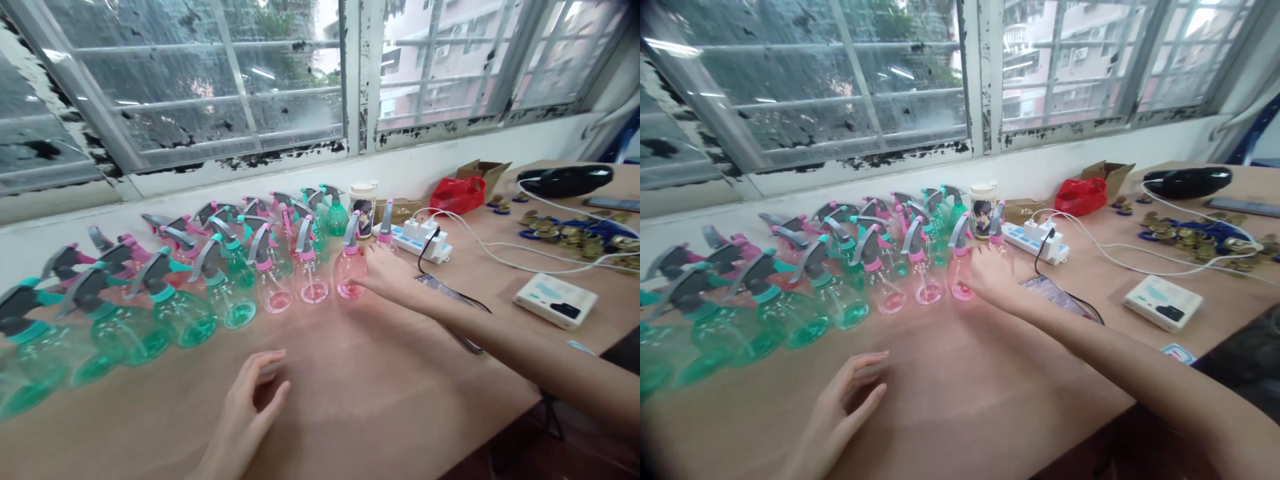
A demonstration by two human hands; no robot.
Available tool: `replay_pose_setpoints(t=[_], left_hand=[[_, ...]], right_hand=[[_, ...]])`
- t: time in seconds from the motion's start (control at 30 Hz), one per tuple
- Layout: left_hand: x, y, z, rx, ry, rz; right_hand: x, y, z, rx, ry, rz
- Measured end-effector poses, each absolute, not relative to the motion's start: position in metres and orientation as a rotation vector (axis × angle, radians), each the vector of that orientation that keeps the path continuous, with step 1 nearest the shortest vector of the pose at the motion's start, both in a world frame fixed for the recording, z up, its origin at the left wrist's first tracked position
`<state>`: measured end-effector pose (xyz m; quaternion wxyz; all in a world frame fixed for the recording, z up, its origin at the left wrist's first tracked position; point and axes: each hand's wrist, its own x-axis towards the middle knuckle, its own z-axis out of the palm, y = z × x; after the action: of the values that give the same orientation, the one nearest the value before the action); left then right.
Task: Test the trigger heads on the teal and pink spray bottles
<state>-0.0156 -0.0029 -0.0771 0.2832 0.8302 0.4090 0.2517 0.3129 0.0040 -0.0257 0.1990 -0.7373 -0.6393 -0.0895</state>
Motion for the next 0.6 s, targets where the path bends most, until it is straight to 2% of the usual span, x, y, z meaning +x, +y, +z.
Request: replay_pose_setpoints(t=[0.3, 0.47, 0.6], left_hand=[[0.000, 0.003, -0.076, 2.164, 1.124, 0.588], [0.005, 0.007, -0.077, 2.126, 1.092, 0.545], [0.014, 0.008, -0.075, 2.112, 1.085, 0.568]], right_hand=[[0.307, -0.002, -0.023, -2.011, -1.741, -0.301], [0.339, -0.031, -0.026, -1.856, -1.558, -0.205], [0.373, -0.030, -0.029, -1.872, -1.344, -0.281]])
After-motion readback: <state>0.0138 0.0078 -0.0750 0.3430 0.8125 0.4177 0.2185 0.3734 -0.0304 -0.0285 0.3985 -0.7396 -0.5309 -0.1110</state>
